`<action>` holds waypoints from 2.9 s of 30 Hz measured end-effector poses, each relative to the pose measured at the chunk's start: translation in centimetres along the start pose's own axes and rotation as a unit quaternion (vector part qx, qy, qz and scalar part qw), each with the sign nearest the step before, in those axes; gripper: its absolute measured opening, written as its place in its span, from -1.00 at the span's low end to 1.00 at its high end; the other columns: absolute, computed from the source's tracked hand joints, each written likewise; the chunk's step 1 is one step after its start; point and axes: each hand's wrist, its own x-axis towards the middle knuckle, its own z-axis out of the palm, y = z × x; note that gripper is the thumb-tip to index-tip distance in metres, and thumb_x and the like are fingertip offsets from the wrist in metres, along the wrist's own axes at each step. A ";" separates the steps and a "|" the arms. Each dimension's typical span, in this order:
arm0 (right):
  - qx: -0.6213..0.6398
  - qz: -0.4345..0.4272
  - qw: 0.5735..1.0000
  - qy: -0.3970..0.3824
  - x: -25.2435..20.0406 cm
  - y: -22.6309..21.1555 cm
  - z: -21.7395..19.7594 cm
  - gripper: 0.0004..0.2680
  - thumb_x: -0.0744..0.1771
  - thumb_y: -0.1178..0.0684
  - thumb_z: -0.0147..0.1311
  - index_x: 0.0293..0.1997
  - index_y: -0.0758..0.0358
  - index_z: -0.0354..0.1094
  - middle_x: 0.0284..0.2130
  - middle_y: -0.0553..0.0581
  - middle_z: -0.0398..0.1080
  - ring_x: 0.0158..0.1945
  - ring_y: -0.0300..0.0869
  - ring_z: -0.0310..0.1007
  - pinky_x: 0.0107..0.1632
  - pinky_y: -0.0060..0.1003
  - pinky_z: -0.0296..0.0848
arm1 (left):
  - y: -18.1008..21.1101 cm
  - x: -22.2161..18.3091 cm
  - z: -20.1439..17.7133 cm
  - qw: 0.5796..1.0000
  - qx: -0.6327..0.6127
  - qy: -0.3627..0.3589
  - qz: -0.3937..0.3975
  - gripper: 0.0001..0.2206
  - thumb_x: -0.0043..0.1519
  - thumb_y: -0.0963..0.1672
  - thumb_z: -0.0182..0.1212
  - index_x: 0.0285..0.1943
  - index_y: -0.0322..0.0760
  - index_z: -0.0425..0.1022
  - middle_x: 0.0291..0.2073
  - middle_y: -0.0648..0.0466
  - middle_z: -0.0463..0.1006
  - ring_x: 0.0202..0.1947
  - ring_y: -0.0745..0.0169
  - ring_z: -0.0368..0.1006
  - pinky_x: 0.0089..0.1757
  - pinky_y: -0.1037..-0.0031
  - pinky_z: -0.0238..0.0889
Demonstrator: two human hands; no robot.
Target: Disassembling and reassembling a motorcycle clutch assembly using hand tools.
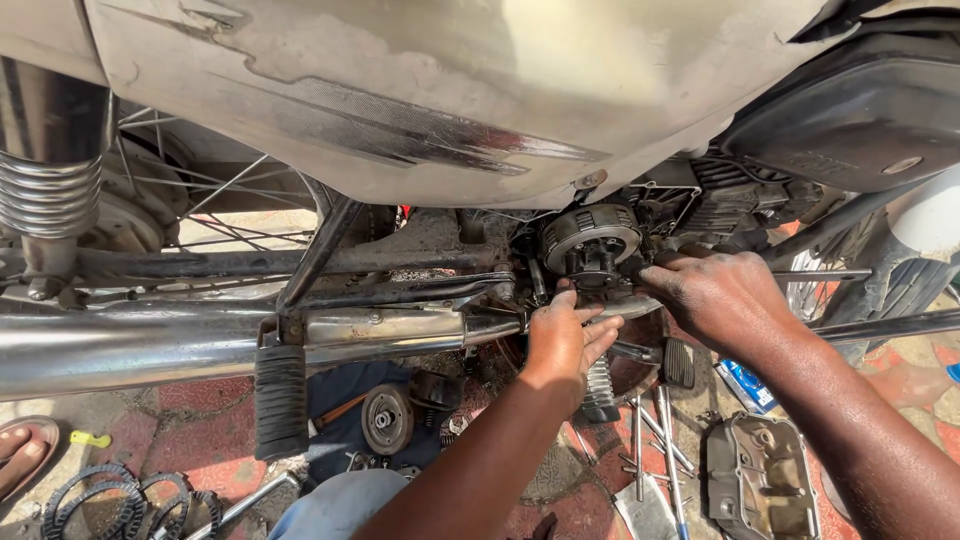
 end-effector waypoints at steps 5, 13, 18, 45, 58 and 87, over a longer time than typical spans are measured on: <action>0.016 0.011 1.000 -0.002 0.3 0.5 0.8 -0.78 0.24 -0.03 0.13 -0.05 -0.16 0.52 -0.27 -0.01 0.55 -0.21 -0.02 0.59 -0.30 -0.07 0.51 | 0.6 -0.7 0.6 0.999 -0.034 -0.008 0.002 -0.39 0.41 0.05 -0.26 0.51 -0.49 -0.11 0.28 -0.31 0.34 0.06 -0.14 0.56 0.02 0.25 0.49; 0.011 -0.005 0.999 0.050 0.8 0.8 1.2 -0.82 0.25 -0.06 0.10 -0.11 -0.16 0.53 -0.14 -0.11 0.52 0.04 -0.14 0.50 0.06 -0.06 0.41 | 0.6 -0.2 0.8 0.998 -0.055 -0.023 -0.002 -0.38 0.41 0.10 -0.24 0.46 -0.47 0.00 0.24 -0.31 0.35 0.09 -0.16 0.54 0.05 0.23 0.43; 0.022 0.041 0.998 0.043 0.9 0.5 1.6 -0.79 0.28 -0.14 0.10 -0.03 -0.09 0.51 -0.13 -0.09 0.51 0.06 -0.15 0.47 0.06 0.10 0.32 | 0.5 0.1 0.8 0.998 -0.039 -0.039 0.005 -0.42 0.42 0.06 -0.25 0.48 -0.43 0.03 0.21 -0.24 0.37 0.09 -0.11 0.53 0.04 0.26 0.45; 0.122 0.091 0.977 0.147 0.8 1.8 3.9 -0.76 0.28 -0.24 0.20 -0.21 0.07 0.50 -0.29 0.01 0.51 -0.05 -0.02 0.49 0.15 0.11 0.10 | -0.2 1.4 1.3 0.997 -0.055 -0.029 0.043 -0.34 0.32 0.11 -0.08 0.40 -0.53 0.06 0.15 -0.22 0.41 0.10 -0.19 0.54 -0.01 0.33 0.53; 0.197 0.069 0.962 0.176 -0.7 5.1 7.9 -0.84 0.35 -0.08 0.17 -0.06 0.06 0.50 -0.19 0.03 0.50 0.01 -0.03 0.46 0.31 0.16 0.11 | 1.0 2.1 1.5 0.996 -0.049 -0.072 0.009 -0.30 0.30 0.15 -0.05 0.45 -0.42 0.06 0.24 -0.29 0.34 0.23 -0.24 0.42 0.18 0.21 0.39; 0.409 0.262 0.860 -0.156 -24.3 -33.4 27.8 -0.76 0.35 -0.15 0.11 -0.10 0.21 0.50 -0.17 0.25 0.51 -0.12 0.06 0.54 -0.20 -0.13 0.53 | 1.2 -11.8 2.2 0.890 0.431 -0.147 0.018 -0.57 0.31 -0.05 0.16 0.30 -0.38 0.35 0.05 -0.11 0.64 -0.05 0.16 0.61 -0.06 0.34 0.50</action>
